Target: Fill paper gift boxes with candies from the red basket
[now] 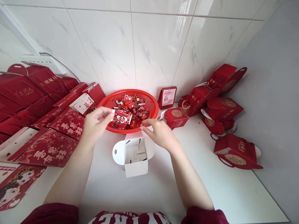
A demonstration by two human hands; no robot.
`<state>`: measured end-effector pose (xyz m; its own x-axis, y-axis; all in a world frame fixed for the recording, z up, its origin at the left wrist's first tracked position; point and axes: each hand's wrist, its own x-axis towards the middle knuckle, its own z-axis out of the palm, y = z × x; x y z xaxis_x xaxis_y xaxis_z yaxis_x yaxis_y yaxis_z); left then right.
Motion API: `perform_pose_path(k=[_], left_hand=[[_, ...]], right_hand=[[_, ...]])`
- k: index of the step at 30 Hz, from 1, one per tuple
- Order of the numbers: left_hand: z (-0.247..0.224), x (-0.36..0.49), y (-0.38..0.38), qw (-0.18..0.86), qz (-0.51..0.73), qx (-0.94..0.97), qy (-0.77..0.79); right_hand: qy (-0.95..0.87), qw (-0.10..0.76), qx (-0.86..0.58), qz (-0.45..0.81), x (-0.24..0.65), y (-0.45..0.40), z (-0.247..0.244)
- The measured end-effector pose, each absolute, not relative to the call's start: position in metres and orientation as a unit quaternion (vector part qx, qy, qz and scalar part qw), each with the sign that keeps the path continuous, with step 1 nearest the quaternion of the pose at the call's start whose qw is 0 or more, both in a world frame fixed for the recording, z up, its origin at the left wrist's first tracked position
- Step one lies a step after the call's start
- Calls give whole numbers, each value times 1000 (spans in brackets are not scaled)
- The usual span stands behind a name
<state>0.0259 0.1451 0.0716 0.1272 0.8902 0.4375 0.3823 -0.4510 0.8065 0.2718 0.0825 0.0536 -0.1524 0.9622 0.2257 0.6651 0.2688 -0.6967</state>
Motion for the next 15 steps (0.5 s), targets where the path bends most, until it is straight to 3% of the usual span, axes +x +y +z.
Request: perform_pose_path(k=[5,15], left_hand=[[69,34,140,455,442,652,415],[72,35,139,488,401,663,403]], right_hand=[[-702,389,-508,313,258,86,53],[-691,421,-492,321,260,87,51]])
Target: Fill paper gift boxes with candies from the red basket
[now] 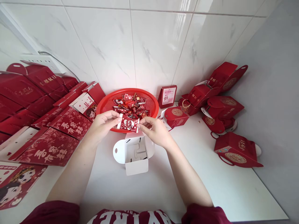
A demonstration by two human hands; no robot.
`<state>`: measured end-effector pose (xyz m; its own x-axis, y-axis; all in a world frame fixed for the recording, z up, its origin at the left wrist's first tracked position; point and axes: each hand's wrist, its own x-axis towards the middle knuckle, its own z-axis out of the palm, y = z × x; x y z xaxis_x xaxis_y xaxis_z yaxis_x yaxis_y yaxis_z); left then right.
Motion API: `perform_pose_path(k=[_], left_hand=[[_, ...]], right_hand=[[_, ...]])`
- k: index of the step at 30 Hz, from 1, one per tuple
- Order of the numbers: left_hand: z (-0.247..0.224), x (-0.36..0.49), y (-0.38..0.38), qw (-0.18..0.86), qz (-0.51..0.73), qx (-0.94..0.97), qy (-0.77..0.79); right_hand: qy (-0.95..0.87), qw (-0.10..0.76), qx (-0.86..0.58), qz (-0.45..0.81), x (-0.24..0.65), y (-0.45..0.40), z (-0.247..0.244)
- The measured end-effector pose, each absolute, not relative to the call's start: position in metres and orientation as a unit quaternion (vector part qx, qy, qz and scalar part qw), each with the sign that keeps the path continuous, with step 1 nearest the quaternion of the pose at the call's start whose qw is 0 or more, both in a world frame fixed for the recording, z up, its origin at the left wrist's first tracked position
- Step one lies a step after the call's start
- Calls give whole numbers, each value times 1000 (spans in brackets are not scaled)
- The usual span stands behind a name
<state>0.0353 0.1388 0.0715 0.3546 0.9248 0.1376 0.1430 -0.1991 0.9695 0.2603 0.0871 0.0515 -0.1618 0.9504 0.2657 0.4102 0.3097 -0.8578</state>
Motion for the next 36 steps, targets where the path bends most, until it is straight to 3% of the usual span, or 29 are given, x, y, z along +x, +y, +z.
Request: perform_pose_path(k=[3,7,9,12,14,16,22,30,36], left_hand=[[71,36,139,489,392,668,401],[72,25,148,451,412,668,425],[72,14,157,367,441,678,460],[68,-6,171,160,432,711,532],[63,-17,180,7,361,723,589],[54,-23,188,-78,263,724,633],[31,-26,206,-38,113,746,655],[28,-30,211,74,60,770,631],[29,-28,212,90,61,765,634]], right_hand=[[-670,442,-486,347,261,88,50],[-575,534,-474,399,260,94,45],[-527,566,-485,408,262,98,44],[-527,551,-489,424,266,98,47],[-568,521,-485,413,268,94,50],[-608,493,-483,393,268,89,53],[-654,457,-503,334,267,84,56],[-660,449,-515,312,271,86,56],[-668,442,-520,298,270,83,59]])
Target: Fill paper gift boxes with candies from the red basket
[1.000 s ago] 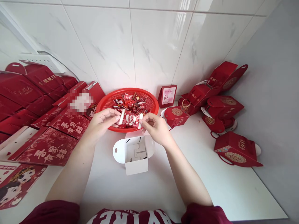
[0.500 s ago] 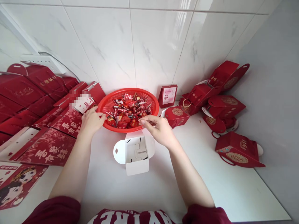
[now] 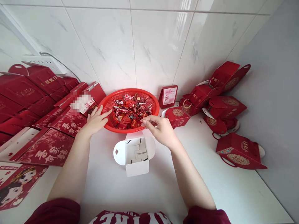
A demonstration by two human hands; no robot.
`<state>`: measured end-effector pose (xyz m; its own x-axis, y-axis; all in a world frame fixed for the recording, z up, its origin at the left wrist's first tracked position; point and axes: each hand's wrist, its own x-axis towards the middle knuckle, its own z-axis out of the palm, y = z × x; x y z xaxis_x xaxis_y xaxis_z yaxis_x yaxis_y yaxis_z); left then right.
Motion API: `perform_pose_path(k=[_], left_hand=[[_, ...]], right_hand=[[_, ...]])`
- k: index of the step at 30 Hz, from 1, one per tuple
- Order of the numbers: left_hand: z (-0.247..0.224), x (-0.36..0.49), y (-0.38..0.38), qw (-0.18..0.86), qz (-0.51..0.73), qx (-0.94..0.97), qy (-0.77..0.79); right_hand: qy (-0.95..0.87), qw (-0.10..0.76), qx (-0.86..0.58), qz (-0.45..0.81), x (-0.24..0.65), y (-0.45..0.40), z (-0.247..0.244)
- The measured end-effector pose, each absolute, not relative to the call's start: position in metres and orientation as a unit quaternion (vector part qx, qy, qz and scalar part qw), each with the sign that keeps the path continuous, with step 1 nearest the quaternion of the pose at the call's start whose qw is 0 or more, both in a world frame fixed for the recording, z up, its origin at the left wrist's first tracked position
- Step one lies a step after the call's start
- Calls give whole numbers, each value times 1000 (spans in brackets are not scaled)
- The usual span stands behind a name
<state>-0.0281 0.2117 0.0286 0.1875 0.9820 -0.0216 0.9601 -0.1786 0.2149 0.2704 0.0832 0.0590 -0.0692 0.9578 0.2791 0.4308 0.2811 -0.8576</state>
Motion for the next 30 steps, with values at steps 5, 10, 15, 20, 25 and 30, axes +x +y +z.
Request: perform_pose_path(k=[5,10,15,20,25,30], left_hand=[[33,-20,215,66,68,813,575],[37,-10,231,46,3,788,614],[35,2,242,24,-12,804,594],[40,14,242,5,-27,814,581],[44,21,255,21,-39,837,546],[41,26,279,71,-111,846,517]], right_hand=[[-671,440,-522,289,272,83,60],[-671,441,-526,279,275,84,61],[-671,443,-529,270,280,85,63],[-667,446,-538,257,286,85,66],[-659,452,-548,250,289,86,68],[-668,453,-538,243,288,86,68]])
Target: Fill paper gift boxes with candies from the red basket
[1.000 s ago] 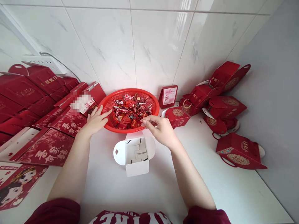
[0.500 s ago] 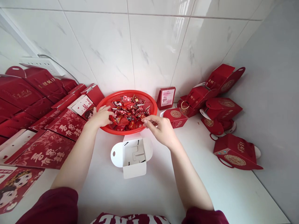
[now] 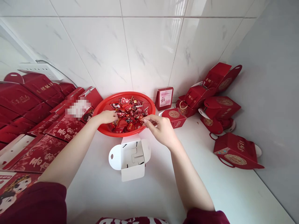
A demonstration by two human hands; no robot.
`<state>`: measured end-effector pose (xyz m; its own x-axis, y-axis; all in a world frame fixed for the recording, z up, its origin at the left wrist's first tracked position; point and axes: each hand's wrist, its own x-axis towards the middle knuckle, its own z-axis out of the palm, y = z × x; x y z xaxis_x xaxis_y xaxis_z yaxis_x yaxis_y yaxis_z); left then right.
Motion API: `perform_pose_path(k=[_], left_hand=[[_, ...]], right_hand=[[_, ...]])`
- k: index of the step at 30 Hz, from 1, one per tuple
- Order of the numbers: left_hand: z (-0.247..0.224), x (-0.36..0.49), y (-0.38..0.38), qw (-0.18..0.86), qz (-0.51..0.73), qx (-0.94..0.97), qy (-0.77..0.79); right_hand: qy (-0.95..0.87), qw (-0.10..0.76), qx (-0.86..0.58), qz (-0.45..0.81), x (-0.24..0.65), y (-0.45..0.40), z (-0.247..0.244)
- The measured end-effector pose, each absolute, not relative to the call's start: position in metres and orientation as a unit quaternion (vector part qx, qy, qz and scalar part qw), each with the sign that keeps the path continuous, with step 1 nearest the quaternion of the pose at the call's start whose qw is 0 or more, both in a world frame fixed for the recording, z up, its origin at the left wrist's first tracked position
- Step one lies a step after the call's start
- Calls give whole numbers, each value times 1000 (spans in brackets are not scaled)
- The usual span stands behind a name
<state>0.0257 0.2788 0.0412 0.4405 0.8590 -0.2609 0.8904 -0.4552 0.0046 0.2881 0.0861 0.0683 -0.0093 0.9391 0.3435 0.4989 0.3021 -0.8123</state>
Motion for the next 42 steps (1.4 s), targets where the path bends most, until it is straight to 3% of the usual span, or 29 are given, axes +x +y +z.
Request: perform_pose_path(k=[6,14,20,24,27,30,36,42], left_hand=[[45,24,275,68,-110,856,500],[83,1,229,11,92,877,471],[88,20,169,53,424,821,380],[86,42,136,17,469,825,316],[83,47,125,8,456,848,269],[79,42,121,78,475,821,305],[74,36,116,443,417,720,334],[72,47,115,494,380,672,400]], right_hand=[[-673,454,-530,244,287,84,70],[-674,461,-516,259,278,79,68],[-524,506,-429,534,265,93,54],[-388,493,-333,704,261,102,47],[-390,517,-303,700,262,101,47],[-436,539,-313,649,263,95,50],[-499,543,-334,587,253,87,54],[-574,521,-357,521,248,84,53]])
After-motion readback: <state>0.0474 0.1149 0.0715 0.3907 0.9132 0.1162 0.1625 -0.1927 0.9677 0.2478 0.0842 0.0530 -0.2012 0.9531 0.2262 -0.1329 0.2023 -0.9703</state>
